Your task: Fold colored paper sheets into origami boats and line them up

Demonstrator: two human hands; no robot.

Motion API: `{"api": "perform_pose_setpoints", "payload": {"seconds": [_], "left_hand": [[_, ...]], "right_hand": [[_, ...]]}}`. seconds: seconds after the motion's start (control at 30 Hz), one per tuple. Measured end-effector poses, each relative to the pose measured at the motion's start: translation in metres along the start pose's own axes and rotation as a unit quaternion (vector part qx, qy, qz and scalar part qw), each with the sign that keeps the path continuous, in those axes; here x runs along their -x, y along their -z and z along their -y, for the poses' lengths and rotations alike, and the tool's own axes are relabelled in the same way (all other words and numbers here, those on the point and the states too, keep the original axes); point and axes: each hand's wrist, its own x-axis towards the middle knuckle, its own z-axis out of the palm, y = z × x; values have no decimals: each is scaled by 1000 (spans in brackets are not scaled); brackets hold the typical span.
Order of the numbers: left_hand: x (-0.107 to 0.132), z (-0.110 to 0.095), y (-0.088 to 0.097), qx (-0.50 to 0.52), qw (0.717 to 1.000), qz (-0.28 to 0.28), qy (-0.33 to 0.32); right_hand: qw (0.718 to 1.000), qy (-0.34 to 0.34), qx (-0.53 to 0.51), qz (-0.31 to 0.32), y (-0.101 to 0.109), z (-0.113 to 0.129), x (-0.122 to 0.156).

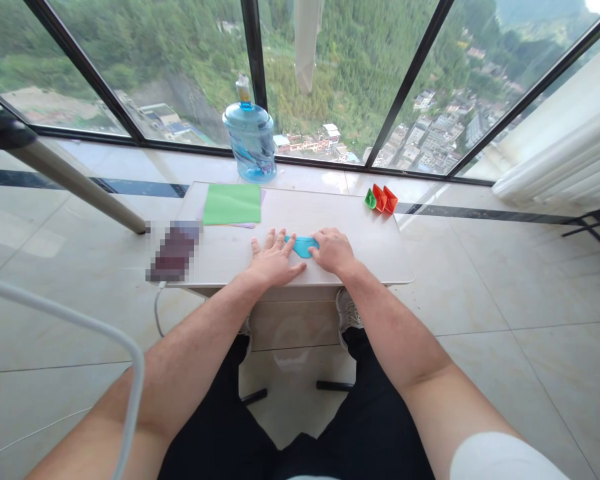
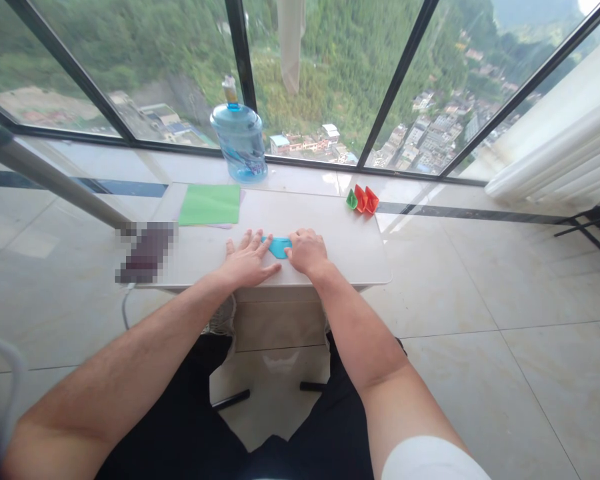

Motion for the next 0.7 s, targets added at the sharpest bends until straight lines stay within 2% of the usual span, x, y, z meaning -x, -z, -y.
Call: {"api": "perform_pose_setpoints", "payload": {"seconds": [0.2, 0.27, 0.33, 0.4, 0.47, 0.53, 0.6, 0.7], "left_hand": [[-3, 2, -1, 19, 999, -14, 28], [-3, 1, 1, 48, 997, -56, 33], [-5, -1, 6, 119, 982, -139, 41], [-7, -4, 13, 238, 942, -227, 68], [-10, -9, 19, 389, 878, -259, 107], [-11, -14, 23, 537, 803, -233, 113], [-11, -20, 24, 645, 737, -179, 95], [-10, -23, 24, 720, 678, -125, 78]], "right_hand": [[997, -54, -42, 22, -2, 7, -4], [993, -76, -91, 11, -1, 7, -6], [983, -101, -152, -29, 0, 8, -7], [967, -112, -208, -92, 2, 12, -6], [955, -99, -238, -149, 4, 19, -3], [952, -70, -241, -177, 6, 27, 2], [955, -39, -234, -177, 7, 34, 7], [955, -13, -254, -155, 6, 39, 11]]}}
